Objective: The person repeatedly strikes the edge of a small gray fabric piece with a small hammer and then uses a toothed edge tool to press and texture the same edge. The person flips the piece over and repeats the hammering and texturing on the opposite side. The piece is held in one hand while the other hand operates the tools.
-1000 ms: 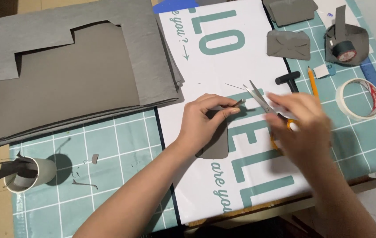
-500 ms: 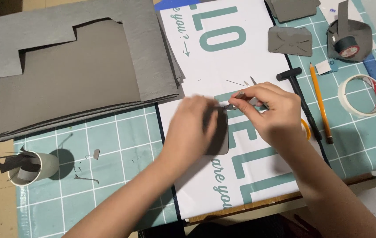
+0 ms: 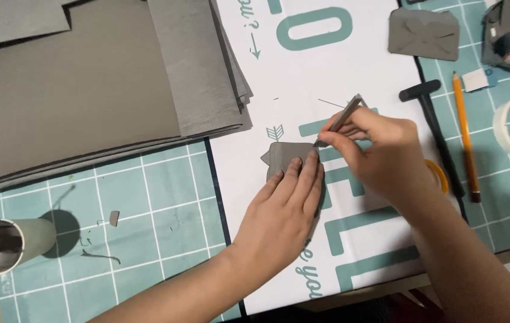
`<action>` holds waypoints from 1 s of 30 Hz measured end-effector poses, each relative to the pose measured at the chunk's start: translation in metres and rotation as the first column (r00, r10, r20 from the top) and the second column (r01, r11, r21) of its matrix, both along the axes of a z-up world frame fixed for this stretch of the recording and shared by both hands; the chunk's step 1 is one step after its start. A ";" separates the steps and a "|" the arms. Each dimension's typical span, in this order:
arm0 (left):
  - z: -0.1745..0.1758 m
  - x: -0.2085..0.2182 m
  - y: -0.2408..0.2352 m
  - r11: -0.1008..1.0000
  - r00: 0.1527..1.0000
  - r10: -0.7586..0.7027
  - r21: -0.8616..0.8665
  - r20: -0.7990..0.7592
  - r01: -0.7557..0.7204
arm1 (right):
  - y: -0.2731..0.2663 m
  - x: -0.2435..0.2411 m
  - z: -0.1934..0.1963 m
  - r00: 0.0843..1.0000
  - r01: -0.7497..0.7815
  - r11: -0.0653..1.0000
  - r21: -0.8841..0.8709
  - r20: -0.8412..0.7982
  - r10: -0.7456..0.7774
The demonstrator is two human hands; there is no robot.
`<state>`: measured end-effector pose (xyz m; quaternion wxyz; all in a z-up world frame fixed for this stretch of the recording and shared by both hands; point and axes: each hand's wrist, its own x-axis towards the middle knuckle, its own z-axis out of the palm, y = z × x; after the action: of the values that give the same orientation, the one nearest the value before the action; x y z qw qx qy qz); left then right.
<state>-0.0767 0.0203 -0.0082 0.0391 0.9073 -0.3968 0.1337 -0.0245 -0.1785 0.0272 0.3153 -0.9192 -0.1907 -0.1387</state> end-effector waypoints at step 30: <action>0.016 0.001 -0.009 0.988 0.977 0.124 -0.074 -0.176 -0.139 | -0.001 0.005 0.011 0.921 0.306 0.948 0.088 -0.279 -0.272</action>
<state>-0.0760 0.0111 0.0073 0.1031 0.9371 -0.3251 0.0749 -0.0198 -0.1799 0.0383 0.3729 -0.9251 0.0003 -0.0723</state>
